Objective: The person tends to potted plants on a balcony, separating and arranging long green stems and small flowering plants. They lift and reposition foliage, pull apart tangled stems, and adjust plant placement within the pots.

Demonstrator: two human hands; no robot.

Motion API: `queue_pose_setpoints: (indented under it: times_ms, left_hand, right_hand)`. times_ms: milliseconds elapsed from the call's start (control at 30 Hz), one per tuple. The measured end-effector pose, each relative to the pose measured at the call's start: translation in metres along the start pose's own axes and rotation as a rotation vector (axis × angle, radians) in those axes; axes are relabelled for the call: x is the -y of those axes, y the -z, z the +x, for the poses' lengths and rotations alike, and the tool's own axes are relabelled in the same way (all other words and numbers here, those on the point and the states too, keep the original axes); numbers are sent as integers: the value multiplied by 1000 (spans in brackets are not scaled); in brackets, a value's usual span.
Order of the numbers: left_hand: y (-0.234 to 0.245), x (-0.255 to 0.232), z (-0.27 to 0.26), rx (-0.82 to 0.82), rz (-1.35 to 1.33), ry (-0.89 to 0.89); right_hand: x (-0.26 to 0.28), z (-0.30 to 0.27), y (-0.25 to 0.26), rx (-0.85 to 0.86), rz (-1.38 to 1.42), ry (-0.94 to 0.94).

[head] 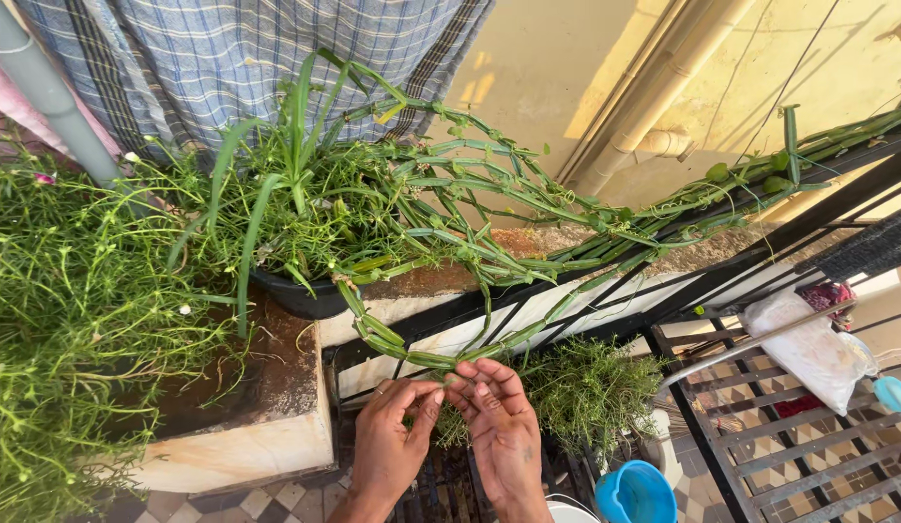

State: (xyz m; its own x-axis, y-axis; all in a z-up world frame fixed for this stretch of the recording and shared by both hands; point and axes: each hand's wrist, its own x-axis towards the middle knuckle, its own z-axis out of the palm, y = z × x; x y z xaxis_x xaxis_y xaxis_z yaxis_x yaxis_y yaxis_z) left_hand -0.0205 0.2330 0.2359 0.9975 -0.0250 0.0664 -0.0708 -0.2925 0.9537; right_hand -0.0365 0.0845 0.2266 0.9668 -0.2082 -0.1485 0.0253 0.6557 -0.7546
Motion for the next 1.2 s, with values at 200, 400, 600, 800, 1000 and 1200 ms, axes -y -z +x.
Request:
queue_pose_setpoints:
  times_ms: [200,400,600,800,1000,1200]
  left_hand:
    - [52,4,5,101,640,-41]
    - [108,1,2,238,913,17]
    - [153,27,1,71,630,82]
    - [171,76,5,-104,583,91]
    - [167,108,33,-136,455,-120]
    - [164,103,77,-216,215,26]
  right_hand:
    - [-9,0,-6,-141,-705,390]
    - [-18,1,-26,-68,-936,702]
    - [-58,41,24,109,-1299,915]
    - [-71,125,100,342,-1469,-13]
    - [-81,115,9,152,-1038,593]
    - [-5,105,-114,214,-1084,987]
